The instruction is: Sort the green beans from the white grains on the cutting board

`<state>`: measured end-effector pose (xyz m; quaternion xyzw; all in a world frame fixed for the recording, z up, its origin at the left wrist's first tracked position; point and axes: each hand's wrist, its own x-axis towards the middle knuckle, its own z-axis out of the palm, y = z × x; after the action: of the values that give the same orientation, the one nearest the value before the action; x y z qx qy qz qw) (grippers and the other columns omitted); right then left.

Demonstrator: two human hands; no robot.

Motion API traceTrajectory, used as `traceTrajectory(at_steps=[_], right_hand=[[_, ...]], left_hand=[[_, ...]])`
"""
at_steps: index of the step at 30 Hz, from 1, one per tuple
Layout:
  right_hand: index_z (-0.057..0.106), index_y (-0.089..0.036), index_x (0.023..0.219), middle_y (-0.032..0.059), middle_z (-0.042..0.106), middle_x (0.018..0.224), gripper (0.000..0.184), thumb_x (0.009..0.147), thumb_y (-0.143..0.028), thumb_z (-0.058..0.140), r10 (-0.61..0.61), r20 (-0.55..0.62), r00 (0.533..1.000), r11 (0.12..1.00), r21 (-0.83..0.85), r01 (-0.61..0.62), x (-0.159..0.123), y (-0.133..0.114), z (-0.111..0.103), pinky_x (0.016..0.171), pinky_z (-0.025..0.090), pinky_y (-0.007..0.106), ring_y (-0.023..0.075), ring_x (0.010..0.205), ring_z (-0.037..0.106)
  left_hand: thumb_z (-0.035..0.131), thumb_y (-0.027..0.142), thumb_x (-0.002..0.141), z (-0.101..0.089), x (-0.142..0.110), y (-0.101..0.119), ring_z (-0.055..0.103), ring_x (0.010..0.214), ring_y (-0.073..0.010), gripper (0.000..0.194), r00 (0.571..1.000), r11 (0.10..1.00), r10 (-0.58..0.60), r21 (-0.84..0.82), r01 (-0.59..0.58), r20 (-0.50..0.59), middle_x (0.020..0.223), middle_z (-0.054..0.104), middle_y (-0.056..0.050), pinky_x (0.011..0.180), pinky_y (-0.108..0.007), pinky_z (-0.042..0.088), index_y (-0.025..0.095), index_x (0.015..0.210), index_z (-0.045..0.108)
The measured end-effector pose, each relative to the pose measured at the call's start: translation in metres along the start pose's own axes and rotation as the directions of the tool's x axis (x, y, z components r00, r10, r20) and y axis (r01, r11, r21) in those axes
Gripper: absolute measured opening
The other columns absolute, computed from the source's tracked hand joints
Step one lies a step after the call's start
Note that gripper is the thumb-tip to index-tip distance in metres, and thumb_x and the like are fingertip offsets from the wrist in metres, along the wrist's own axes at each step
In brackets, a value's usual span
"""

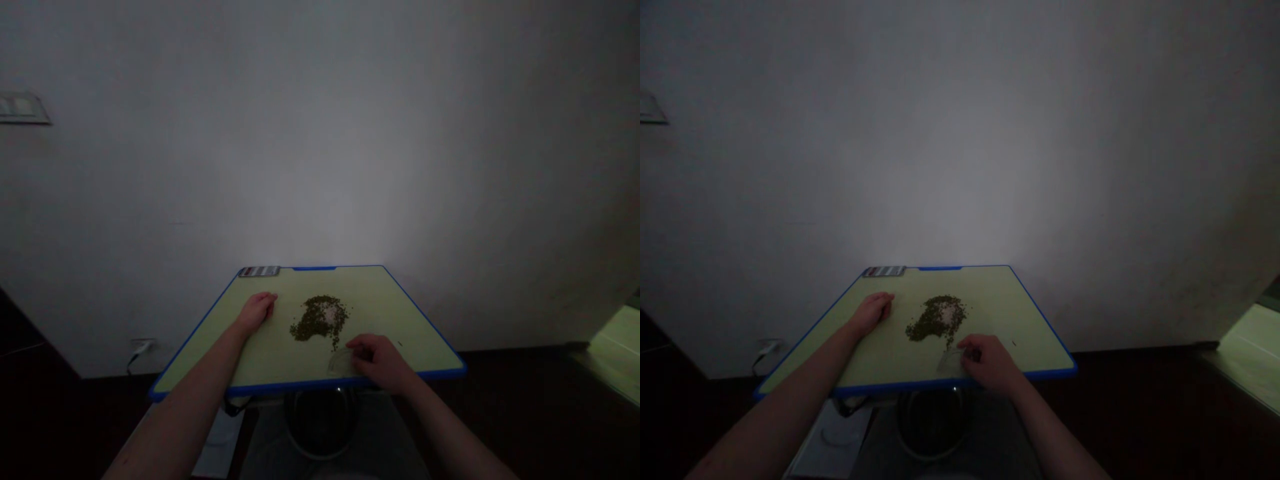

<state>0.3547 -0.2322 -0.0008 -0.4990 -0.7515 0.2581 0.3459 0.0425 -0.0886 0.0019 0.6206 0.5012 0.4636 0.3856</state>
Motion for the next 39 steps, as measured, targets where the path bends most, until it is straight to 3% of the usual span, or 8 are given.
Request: traceTrajectory(at_steps=[7, 10, 13, 16, 30, 39], right_hand=[[0.065, -0.018, 0.091, -0.0002, 0.059, 0.065, 0.026, 0.067, -0.018, 0.056, -0.016, 0.042, 0.999, 0.996, 0.089, 0.012, 0.006, -0.005, -0.005, 0.054, 0.04, 0.022, 0.0117, 0.06, 0.054], [0.063, -0.016, 0.091, -0.0023, 0.054, 0.06, 0.025, 0.067, -0.019, 0.056, 0.006, -0.033, 0.999, 0.99, 0.142, -0.001, 0.022, -0.003, -0.01, 0.053, 0.038, 0.021, 0.0104, 0.056, 0.05], [0.06, -0.016, 0.091, -0.0032, 0.052, 0.061, 0.024, 0.068, -0.02, 0.054, 0.041, -0.185, 0.982, 0.984, 0.177, -0.007, 0.034, 0.002, -0.011, 0.053, 0.038, 0.022, 0.0102, 0.055, 0.049], [0.057, -0.017, 0.092, -0.0033, 0.052, 0.062, 0.023, 0.07, -0.022, 0.052, 0.078, -0.246, 0.966, 0.983, 0.183, -0.033, 0.036, 0.011, -0.007, 0.052, 0.038, 0.022, 0.0102, 0.053, 0.048], [0.059, -0.017, 0.09, -0.0031, 0.052, 0.059, 0.023, 0.07, -0.017, 0.049, -0.009, -0.138, 0.99, 0.999, -0.038, 0.004, 0.027, 0.011, -0.005, 0.054, 0.036, 0.022, 0.011, 0.055, 0.048], [0.06, -0.017, 0.09, -0.0023, 0.055, 0.061, 0.024, 0.068, -0.014, 0.05, -0.043, -0.098, 0.994, 0.999, -0.022, 0.041, 0.024, 0.009, -0.008, 0.056, 0.037, 0.022, 0.0112, 0.057, 0.05]], left_hand=[[0.048, 0.043, 0.073, 0.001, -0.005, 0.01, 0.034, 0.037, -0.009, 0.036, 1.0, 1.0, -0.008, 0.027, 0.008, 0.003, 0.037, 0.04, 0.005, 0.044, -0.024, 0.029, 0.019, 0.047, 0.042], [0.047, 0.043, 0.073, 0.002, -0.005, 0.011, 0.034, 0.037, -0.009, 0.037, 1.0, 0.999, 0.005, 0.044, -0.005, 0.005, 0.036, 0.04, 0.004, 0.045, -0.024, 0.029, 0.019, 0.046, 0.042], [0.047, 0.045, 0.074, 0.002, -0.005, 0.011, 0.034, 0.037, -0.0091, 0.039, 1.0, 0.997, 0.021, 0.069, -0.022, 0.013, 0.036, 0.04, 0.004, 0.045, -0.024, 0.029, 0.018, 0.045, 0.042], [0.047, 0.046, 0.074, 0.002, -0.004, 0.01, 0.035, 0.038, -0.0092, 0.039, 1.0, 0.997, 0.024, 0.067, -0.025, 0.013, 0.037, 0.041, 0.004, 0.045, -0.024, 0.03, 0.018, 0.046, 0.043], [0.046, 0.046, 0.074, 0.0, 0.0, 0.0, 0.034, 0.037, -0.0093, 0.04, 0.999, 0.994, 0.04, 0.102, -0.039, -0.001, 0.036, 0.041, 0.004, 0.044, -0.024, 0.028, 0.018, 0.046, 0.045], [0.046, 0.046, 0.074, 0.003, -0.006, 0.01, 0.035, 0.038, -0.0091, 0.039, 1.0, 0.995, 0.028, 0.094, -0.028, 0.005, 0.037, 0.041, 0.004, 0.045, -0.024, 0.029, 0.018, 0.046, 0.043]])
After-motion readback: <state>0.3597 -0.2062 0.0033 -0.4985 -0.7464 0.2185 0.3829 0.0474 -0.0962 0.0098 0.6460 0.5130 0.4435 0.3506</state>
